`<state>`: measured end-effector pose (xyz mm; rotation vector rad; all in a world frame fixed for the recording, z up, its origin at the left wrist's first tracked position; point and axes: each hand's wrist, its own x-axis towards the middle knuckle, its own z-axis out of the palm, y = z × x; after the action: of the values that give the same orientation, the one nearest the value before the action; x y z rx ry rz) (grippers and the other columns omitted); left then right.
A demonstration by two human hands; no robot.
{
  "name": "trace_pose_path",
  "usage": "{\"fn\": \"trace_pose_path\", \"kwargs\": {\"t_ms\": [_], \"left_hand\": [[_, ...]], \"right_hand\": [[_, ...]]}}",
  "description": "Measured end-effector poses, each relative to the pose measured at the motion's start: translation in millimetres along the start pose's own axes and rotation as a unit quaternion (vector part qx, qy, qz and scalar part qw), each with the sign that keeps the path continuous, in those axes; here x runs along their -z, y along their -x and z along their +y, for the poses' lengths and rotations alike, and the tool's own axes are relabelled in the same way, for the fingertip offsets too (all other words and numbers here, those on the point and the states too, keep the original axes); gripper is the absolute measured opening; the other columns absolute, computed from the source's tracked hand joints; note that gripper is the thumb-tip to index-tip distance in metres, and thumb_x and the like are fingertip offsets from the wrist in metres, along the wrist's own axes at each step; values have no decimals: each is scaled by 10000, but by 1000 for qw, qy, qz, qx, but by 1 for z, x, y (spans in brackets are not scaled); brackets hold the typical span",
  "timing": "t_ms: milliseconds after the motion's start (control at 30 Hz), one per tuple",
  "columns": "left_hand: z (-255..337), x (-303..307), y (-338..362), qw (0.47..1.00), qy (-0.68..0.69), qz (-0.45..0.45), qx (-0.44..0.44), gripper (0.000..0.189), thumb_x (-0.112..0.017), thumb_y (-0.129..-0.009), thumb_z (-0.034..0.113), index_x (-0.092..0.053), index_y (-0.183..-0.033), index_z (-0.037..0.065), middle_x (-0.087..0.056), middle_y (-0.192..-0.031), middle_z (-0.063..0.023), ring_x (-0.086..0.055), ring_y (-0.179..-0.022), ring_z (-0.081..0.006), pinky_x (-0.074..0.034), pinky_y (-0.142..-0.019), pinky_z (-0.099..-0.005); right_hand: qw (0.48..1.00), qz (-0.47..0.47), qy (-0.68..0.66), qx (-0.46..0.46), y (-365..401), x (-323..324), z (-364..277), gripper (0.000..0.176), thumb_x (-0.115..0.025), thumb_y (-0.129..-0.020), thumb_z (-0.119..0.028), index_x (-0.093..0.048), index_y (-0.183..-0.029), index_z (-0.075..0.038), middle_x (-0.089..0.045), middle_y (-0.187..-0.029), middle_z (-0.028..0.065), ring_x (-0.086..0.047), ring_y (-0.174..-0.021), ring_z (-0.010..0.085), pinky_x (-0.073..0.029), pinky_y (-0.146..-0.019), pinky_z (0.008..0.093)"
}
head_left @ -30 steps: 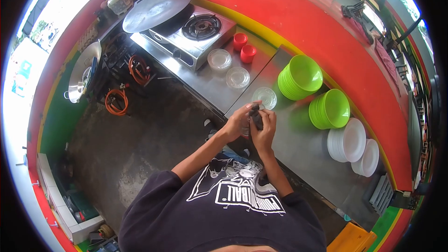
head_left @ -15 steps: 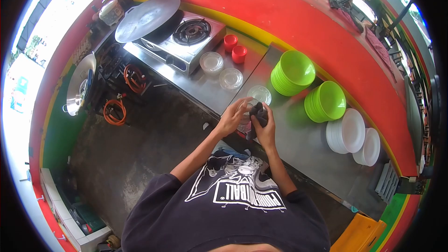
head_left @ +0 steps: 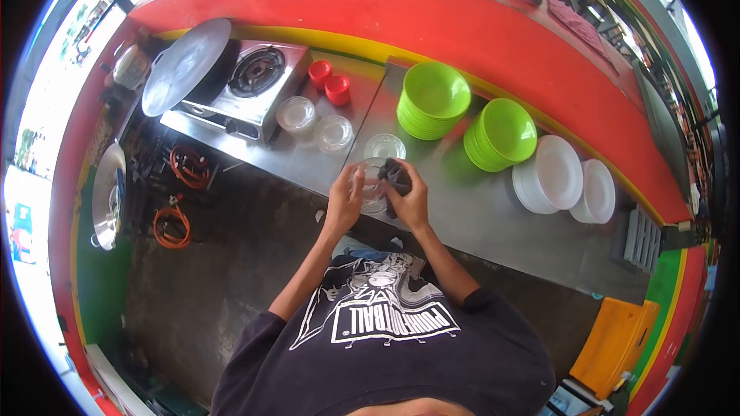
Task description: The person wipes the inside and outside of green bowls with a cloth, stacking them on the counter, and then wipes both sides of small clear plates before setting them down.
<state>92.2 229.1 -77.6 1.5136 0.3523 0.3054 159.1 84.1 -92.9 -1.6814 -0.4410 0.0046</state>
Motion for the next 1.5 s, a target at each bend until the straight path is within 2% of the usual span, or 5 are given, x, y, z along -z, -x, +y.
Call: {"fn": "trace_pose_path", "kwargs": {"t_ms": [500, 767, 1000, 1300, 1500], "left_hand": [[16, -23, 4, 998, -50, 33, -21, 361, -451, -1092, 297, -595, -1171, -25, -732, -792, -151, -712, -662, -176, -511, -562, -268], [33, 7, -10, 961, -199, -188, 29, 326, -500, -1068, 249, -613, -1083, -56, -717, -729, -166, -722, -592, -237, -516, -485, -299], [-12, -9, -1, 998, -52, -26, -1, 438, -398, -1100, 391, -571, -1143, -9, -731, -834, -122, -639, -686, -120, -506, -612, -288], [2, 19, -15, 934, -282, -218, -10, 437, -487, -1067, 370, -645, -1006, -33, -706, -739, -190, -642, -580, -198, -488, -598, -361], [-8, -15, 6, 994, -102, -26, 37, 443, -421, -1096, 376, -624, -1071, -17, -720, -764, -110, -648, -702, -115, -500, -619, -283]], "right_hand": [[996, 18, 48, 78, -5, 15, -4, 613, -779, -781, -23, -577, -1359, -44, -669, -1214, 163, -661, -1122, 275, -506, -958, 358], [986, -123, 64, 94, 3, 26, -16, 689, -779, -777, -12, -533, -1420, -40, -662, -1246, 175, -652, -1152, 276, -495, -978, 367], [996, 61, 42, 52, 3, 18, 6, 683, -786, -793, -48, -523, -1420, 5, -636, -1326, 204, -624, -1218, 241, -468, -1035, 354], [987, -143, 48, 46, 8, 33, -14, 668, -726, -770, -7, -531, -1409, -3, -626, -1318, 230, -617, -1230, 332, -471, -1043, 380], [997, 16, 62, 30, 10, 22, 9, 627, -748, -790, -34, -550, -1382, 26, -669, -1252, 214, -655, -1164, 270, -480, -1012, 344]]}}
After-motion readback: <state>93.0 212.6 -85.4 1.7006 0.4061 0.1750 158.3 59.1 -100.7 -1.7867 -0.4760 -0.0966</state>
